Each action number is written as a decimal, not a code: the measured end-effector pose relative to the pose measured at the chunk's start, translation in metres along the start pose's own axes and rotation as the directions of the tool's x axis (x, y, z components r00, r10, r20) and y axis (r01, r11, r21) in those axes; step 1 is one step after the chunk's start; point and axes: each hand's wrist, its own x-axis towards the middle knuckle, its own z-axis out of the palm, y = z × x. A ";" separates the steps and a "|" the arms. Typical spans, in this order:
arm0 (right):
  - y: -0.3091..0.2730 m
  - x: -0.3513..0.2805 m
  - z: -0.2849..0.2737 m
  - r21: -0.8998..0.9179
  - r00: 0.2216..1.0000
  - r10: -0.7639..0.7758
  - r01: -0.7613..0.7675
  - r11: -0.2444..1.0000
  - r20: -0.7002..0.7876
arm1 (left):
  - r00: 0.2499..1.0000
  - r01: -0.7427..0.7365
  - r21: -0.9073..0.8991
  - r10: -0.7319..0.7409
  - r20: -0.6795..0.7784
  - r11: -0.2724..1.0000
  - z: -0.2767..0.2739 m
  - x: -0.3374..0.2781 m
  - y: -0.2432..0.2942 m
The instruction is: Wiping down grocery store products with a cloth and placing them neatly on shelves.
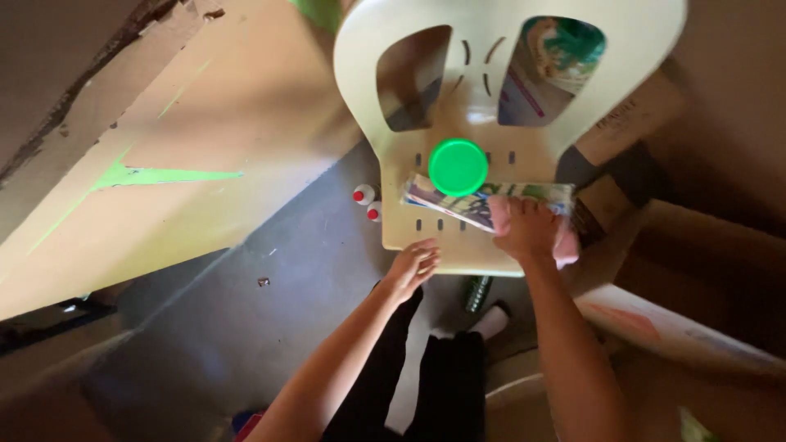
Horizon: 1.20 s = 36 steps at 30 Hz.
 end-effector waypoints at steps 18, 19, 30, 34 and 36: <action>0.040 -0.375 -0.199 0.823 0.733 0.549 0.024 0.568 -0.401 | 0.645 -0.240 -0.080 0.221 0.731 0.967 0.335 -0.250 -0.038; 0.062 -0.395 -0.205 0.816 0.712 0.560 0.031 0.578 -0.424 | 0.621 -0.248 -0.077 0.219 0.753 0.966 0.352 -0.264 -0.035; 0.099 -0.469 -0.262 0.579 0.606 0.446 0.031 0.814 -0.659 | 0.511 -0.061 0.064 -0.024 0.859 0.996 0.441 -0.391 -0.069; 0.163 -0.456 -0.315 0.613 0.442 0.482 0.222 0.758 -0.756 | 0.582 -0.169 0.262 -0.118 0.805 0.950 0.459 -0.394 -0.094; 0.186 -0.452 -0.345 0.641 0.356 0.540 0.312 0.701 -0.763 | 0.641 -0.183 0.418 -0.214 0.737 0.890 0.458 -0.417 -0.093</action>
